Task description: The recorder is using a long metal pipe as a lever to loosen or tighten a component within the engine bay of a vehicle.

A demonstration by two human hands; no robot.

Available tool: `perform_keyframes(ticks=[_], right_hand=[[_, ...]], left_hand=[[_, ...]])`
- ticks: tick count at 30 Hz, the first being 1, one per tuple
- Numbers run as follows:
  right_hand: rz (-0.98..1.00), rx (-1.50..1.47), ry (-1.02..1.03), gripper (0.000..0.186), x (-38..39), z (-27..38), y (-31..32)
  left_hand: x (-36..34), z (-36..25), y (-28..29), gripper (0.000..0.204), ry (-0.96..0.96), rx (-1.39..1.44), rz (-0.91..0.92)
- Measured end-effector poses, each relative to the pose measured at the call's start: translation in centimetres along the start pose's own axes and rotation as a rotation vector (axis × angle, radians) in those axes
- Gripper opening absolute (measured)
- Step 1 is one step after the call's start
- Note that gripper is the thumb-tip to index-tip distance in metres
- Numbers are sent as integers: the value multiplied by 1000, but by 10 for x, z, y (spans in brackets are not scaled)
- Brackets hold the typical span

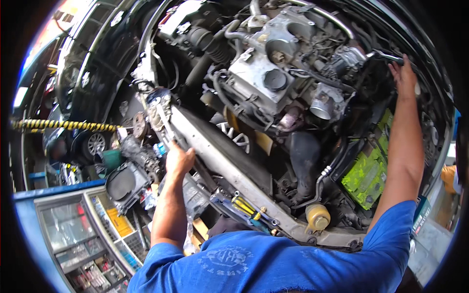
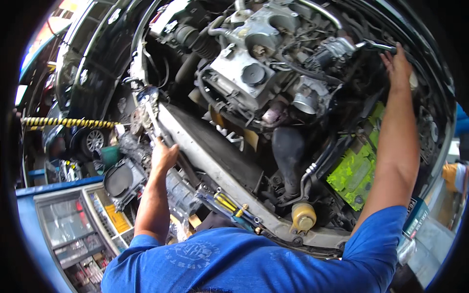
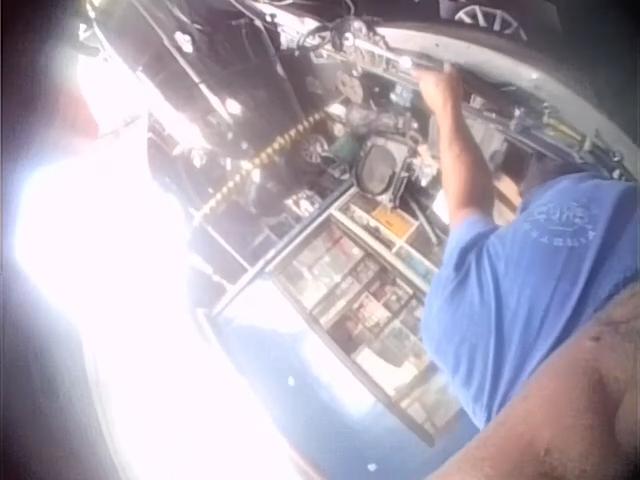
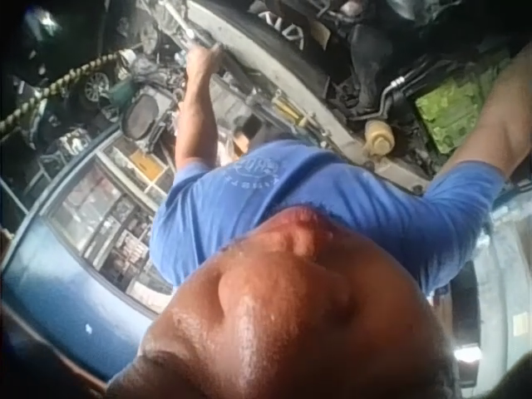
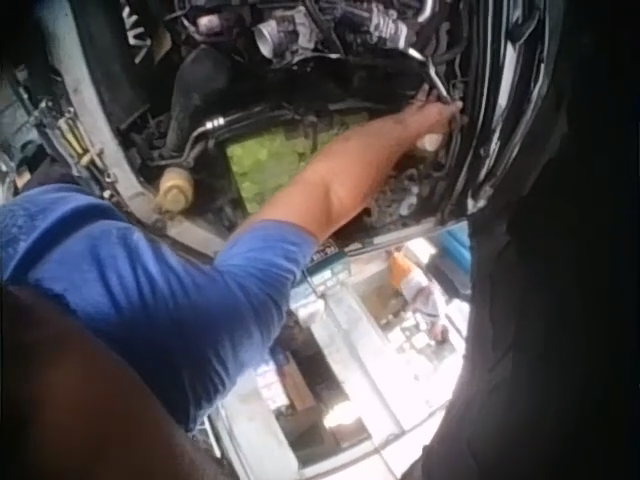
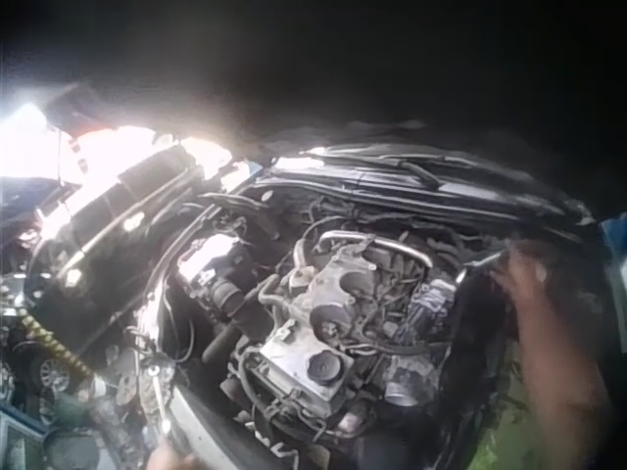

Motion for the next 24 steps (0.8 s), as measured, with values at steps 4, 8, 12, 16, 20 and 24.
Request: perform_keyframes(ticks=[4, 8, 12, 16, 20, 24], right_hand=[[-4, -41, -12, 39, -1, -9, -8], [21, 75, 74, 40, 16, -9, -11], [-126, 177, 159, 43, 31, 1, -17], [-12, 395, 287, 37, 33, 15, -22], [31, 574, 366, 44, 23, 22, -22], [73, 694, 332, 45, 18, 23, -18]], left_hand=[[3, -3, 2, 85, 34, 37, -43], [14, -16, 38, 79, -27, -14, -271], [23, -75, 109, 56, -350, 933, -324], [29, -196, 175, 65, -931, 1476, -261], [62, -356, 199, 54, -1469, 1530, -31], [123, -513, 174, 37, -1769, 1278, -195]])
Point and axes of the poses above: each hand's wrist, its own x-axis away from the middle knuckle, its own y-axis out of the back of the hand, z = x × y, the point moved 3 cm from there along -x, towards the middle knuckle, and after that the axes turned 1 degree about -y, right-handed, at the moved point
